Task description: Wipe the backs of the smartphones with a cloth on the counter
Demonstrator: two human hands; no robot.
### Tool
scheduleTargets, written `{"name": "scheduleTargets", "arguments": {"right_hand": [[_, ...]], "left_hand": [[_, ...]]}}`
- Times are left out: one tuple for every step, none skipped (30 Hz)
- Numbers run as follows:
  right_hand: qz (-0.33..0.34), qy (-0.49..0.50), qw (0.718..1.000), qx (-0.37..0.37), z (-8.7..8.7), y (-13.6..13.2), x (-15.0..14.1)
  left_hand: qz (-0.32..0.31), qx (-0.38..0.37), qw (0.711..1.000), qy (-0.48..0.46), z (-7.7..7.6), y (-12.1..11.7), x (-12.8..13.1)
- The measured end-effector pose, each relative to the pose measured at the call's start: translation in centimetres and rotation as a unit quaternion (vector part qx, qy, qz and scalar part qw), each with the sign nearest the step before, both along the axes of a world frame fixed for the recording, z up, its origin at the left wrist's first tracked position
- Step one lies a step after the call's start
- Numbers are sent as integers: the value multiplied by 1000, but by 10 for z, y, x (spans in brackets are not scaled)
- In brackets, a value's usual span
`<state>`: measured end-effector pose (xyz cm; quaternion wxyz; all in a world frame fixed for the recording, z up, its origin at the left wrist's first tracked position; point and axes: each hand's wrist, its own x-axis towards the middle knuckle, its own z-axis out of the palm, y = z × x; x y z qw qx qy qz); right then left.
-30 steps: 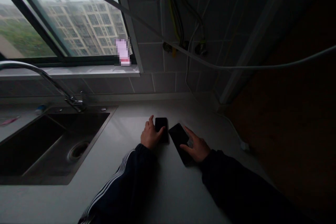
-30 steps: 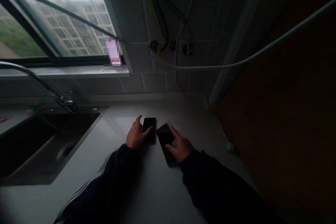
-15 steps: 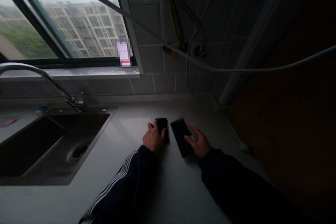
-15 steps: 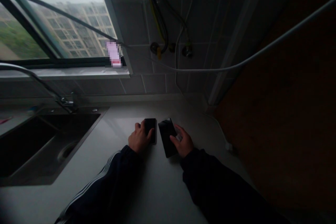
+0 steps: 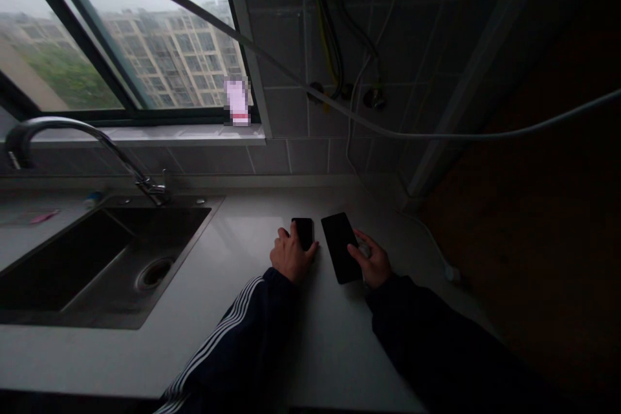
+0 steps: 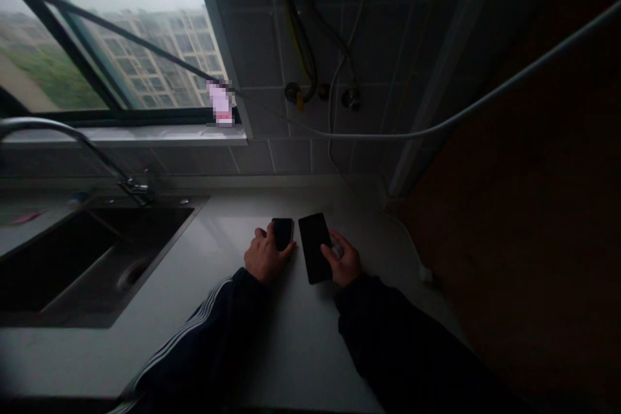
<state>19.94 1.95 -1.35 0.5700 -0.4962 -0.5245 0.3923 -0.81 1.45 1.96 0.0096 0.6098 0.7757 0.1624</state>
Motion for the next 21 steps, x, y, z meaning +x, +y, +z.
{"name": "scheduleTargets", "arguments": {"right_hand": [[-5,3,1000,-6,-1,1,0],[-8,6,1000,-10,-1,2,1],[-9,10,1000,-14,-1,2,1],[-9,14,1000,-16,-1,3,1],[-9,18,1000,-18,-1,3,1],[-8,22,1000,-20,-1,3,1],[-7,27,999,-22,-1,3,1],[-5,31,999,-23,-2,3,1],[-4,36,999,-25,-2,3,1],[-3,40,999,-28,-2,3,1],[-3,44,999,-30,-2,3,1],[-3,48,998,-34,-2,4,1],[-1,52,998,-38,-1,4,1],[2,57,998,-42,-1,4,2],[9,61,997,-46,1,3,1],[18,65,997,-48,2,3,1],[27,70,996,-50,3,2,0],[37,74,995,-52,5,0,-1],[48,75,995,-54,7,-1,-2],[59,72,994,-57,8,-3,-3],[69,67,994,-58,9,-5,-5]], "left_hand": [[1,4,1000,4,1,-1,1],[2,7,1000,8,2,-1,2],[0,10,1000,12,2,-1,2],[-1,10,1000,14,3,-2,2],[-2,9,1000,16,3,-2,2],[-4,10,1000,15,3,-1,1],[-6,12,1000,12,3,-1,-1],[-7,19,1000,5,3,0,-2],[-11,35,999,-7,3,1,-3],[-22,61,997,-27,3,1,-4],[-48,97,992,-61,3,1,-3],[-86,141,980,-111,2,0,-1],[-129,186,958,-177,2,-3,3],[-177,228,922,-257,1,-6,8],[-210,260,877,-344,-1,-11,16],[-216,278,833,-427,-2,-16,24],[-211,281,785,-510,-4,-21,33],[-198,263,740,-587,-6,-26,42],[-182,226,692,-661,-8,-29,50],[-172,162,633,-737,-9,-32,56],[-155,92,571,-801,-10,-32,60]]}}
